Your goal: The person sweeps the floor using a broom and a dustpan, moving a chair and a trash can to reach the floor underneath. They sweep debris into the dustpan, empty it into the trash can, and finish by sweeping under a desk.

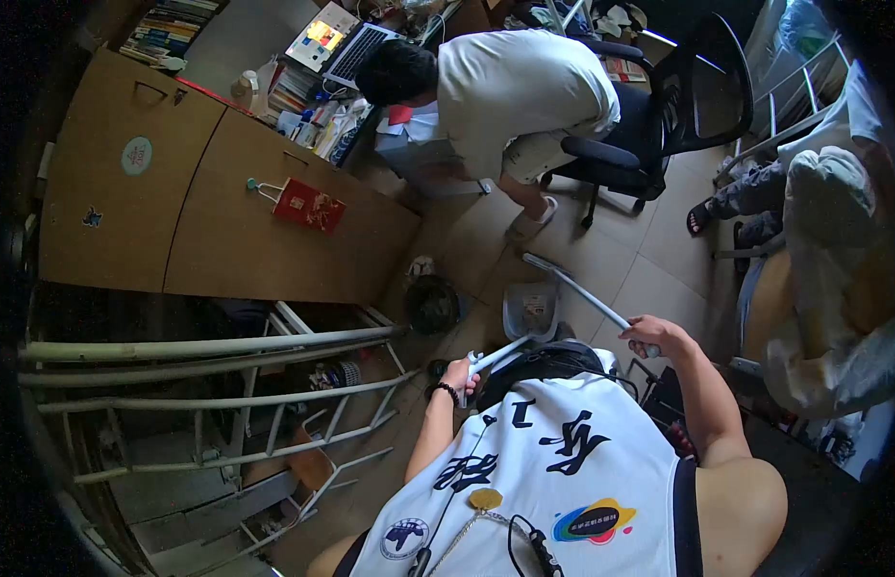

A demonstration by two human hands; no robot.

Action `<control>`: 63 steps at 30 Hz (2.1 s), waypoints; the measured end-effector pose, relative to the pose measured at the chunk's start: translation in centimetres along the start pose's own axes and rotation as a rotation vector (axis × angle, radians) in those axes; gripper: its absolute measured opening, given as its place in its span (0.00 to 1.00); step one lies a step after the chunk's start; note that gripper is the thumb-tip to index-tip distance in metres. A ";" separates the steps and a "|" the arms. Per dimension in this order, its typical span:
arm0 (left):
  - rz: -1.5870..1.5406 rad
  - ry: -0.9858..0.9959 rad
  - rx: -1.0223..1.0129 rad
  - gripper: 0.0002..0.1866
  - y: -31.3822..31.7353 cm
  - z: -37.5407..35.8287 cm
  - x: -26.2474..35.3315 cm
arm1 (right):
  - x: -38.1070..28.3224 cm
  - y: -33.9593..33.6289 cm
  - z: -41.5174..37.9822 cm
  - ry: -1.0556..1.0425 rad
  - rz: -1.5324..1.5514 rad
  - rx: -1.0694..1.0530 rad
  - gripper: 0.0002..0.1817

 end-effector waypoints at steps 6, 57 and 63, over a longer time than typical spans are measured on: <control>0.122 -0.056 0.058 0.20 2.2 2.4 -0.8 | 3.9 -0.8 3.9 -0.060 -0.412 0.030 0.09; -0.111 0.057 0.062 0.17 -14.1 5.6 13.3 | -15.5 10.6 2.7 -0.008 0.172 -0.153 0.17; -0.153 0.035 0.007 0.15 -19.5 6.3 15.6 | -23.2 15.1 6.8 -0.128 0.133 -0.166 0.22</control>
Point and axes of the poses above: each hand's wrist, its own z-axis towards the middle knuckle, its own y-axis out of the palm, x = y × z, the point moved 3 cm from there along z, towards the middle knuckle, and after that the axes turned 8 degrees about z, right-handed, at the moved point
